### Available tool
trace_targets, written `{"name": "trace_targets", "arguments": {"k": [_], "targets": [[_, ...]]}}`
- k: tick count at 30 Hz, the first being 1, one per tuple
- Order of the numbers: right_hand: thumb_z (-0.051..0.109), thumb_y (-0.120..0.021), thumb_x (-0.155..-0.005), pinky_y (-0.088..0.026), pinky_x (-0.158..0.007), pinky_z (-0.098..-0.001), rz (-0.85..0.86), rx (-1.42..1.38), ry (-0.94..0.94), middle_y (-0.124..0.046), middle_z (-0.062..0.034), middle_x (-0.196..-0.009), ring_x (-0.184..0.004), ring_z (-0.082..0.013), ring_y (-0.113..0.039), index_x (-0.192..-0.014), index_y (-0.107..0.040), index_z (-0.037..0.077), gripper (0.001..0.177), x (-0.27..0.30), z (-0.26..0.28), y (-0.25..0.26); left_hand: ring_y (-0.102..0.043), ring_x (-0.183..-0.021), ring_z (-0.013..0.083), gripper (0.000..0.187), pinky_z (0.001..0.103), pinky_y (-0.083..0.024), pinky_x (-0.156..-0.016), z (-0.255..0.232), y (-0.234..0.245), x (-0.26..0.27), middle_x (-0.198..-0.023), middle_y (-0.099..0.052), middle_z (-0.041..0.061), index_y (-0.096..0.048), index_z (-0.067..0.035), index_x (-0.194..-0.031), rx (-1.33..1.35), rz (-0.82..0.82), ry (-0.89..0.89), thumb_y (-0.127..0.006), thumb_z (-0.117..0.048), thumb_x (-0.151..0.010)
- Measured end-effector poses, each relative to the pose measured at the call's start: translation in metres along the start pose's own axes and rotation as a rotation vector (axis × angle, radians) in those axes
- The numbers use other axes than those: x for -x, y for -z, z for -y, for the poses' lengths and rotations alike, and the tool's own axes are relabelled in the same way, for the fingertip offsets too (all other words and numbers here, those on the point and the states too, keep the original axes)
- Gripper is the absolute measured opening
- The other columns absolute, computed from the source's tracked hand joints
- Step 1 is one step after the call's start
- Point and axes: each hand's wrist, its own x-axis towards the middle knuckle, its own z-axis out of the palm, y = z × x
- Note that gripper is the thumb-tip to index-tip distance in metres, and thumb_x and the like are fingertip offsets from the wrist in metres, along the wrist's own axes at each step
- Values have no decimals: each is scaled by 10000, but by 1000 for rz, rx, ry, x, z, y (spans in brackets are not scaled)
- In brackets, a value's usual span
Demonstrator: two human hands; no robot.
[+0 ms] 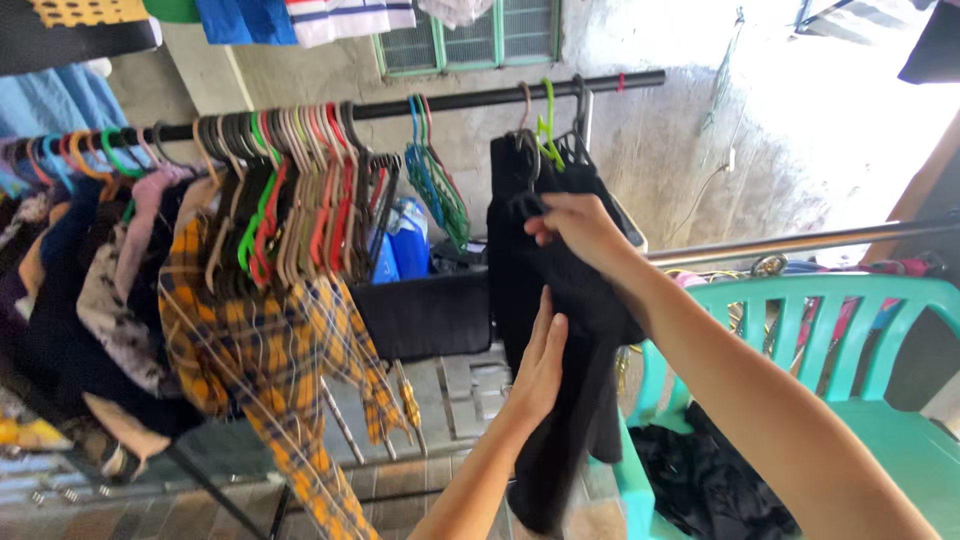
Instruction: The person picks up clothes from a pile on the floor and a green plastic chair, places them on hangers, and hangs them on a metal clothing rack. The person handles a yellow plaid shirt, a black shirt, and a black t-shirt with a red graphic.
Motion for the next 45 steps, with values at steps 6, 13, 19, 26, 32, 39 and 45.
{"name": "trace_targets", "arguments": {"k": [6,13,19,26,32,39,45], "targets": [[-29,-538,-915,-556,-690,-274,-76,89,129,-788,-181,-954,-770,-157,-715,-1230,-560,-237,378,-132,-24,-23,-259,-1568,288,879,342,-200,-1241,-27,50,-50,-1672,-277,260,-112,48,-1619,44,56,-117,-512,-449,-1015],[-13,-540,-918,-574,-725,-244,-230,48,75,-802,-159,-971,-785,-147,-711,-1422,-531,-79,508,-162,-50,-40,-252,-1549,340,1046,376,-218,-1230,21,78,-84,-1650,-242,298,-97,85,-1595,-104,104,-104,-728,-407,-922],[22,-538,-948,-565,-848,-374,-410,580,119,-734,-176,-1152,-916,-277,-735,-1531,-443,55,591,-83,-45,-60,-447,-1411,426,934,454,-362,-1181,135,64,-88,-1534,-431,307,-193,33,-1629,-288,43,-222,-702,-275,-909],[-55,-581,-879,-453,-1098,-466,-471,631,234,-535,-274,-1422,-1287,-477,-536,-1548,-390,7,699,88,-111,-73,-618,-1156,406,435,507,-478,-986,252,6,-51,-1230,-665,261,-580,-11,-1301,-335,158,-82,-684,-238,-945],[-84,-567,-773,-521,-977,-403,-585,642,-188,-605,-230,-1312,-1200,-422,-615,-1396,-545,29,633,236,-217,-20,-593,-1209,387,543,478,-473,-990,306,-86,28,-1285,-591,259,-484,0,-1405,-323,556,-123,-682,-204,-942],[-85,-546,-803,-536,-964,-382,-769,644,-397,-665,-197,-1258,-1154,-344,-676,-1384,-578,64,600,373,-327,111,-514,-1281,396,766,433,-422,-1087,335,-193,68,-1409,-501,249,-337,-40,-1562,-228,614,332,-683,-212,-900],[-22,-566,-840,-548,-936,-386,-672,704,-737,-704,-172,-1224,-1082,-334,-704,-1245,-688,122,446,480,-413,212,-481,-1355,377,634,417,-375,-1145,387,-279,72,-1456,-496,235,-446,-22,-1497,-192,485,354,-654,-187,-922]]}}
